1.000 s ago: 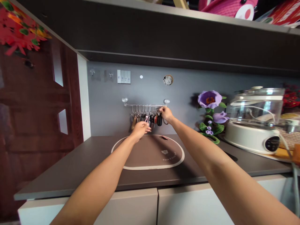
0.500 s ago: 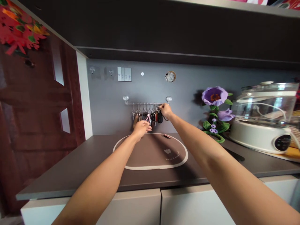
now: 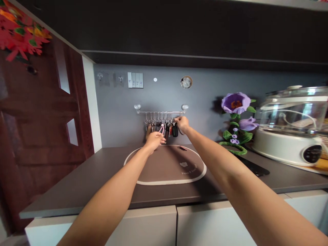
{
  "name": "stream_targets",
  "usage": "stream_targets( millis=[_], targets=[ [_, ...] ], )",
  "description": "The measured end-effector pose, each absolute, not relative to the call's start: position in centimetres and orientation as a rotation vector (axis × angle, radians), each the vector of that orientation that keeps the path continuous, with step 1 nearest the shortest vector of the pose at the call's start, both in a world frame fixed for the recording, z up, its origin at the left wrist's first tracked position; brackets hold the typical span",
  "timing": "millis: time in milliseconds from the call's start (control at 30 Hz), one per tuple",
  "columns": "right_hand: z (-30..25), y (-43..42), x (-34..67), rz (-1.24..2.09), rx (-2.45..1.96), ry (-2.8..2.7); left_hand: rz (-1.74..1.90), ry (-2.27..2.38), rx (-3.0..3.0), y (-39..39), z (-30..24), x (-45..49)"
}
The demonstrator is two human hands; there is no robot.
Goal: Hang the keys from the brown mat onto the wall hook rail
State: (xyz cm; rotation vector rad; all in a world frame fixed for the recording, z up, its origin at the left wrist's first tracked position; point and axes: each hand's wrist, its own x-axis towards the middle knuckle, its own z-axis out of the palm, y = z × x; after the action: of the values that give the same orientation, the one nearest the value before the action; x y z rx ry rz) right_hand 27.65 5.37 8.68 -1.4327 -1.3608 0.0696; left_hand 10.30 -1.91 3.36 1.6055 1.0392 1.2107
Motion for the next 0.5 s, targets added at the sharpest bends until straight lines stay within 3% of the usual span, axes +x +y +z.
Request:
stream_targets(
  millis=[500],
  targets=[
    [7.2,4.0,28.5,0.145,-1.284,-1.400,1.164,0.943,1.674,-1.5,2.3,10.7]
  ],
)
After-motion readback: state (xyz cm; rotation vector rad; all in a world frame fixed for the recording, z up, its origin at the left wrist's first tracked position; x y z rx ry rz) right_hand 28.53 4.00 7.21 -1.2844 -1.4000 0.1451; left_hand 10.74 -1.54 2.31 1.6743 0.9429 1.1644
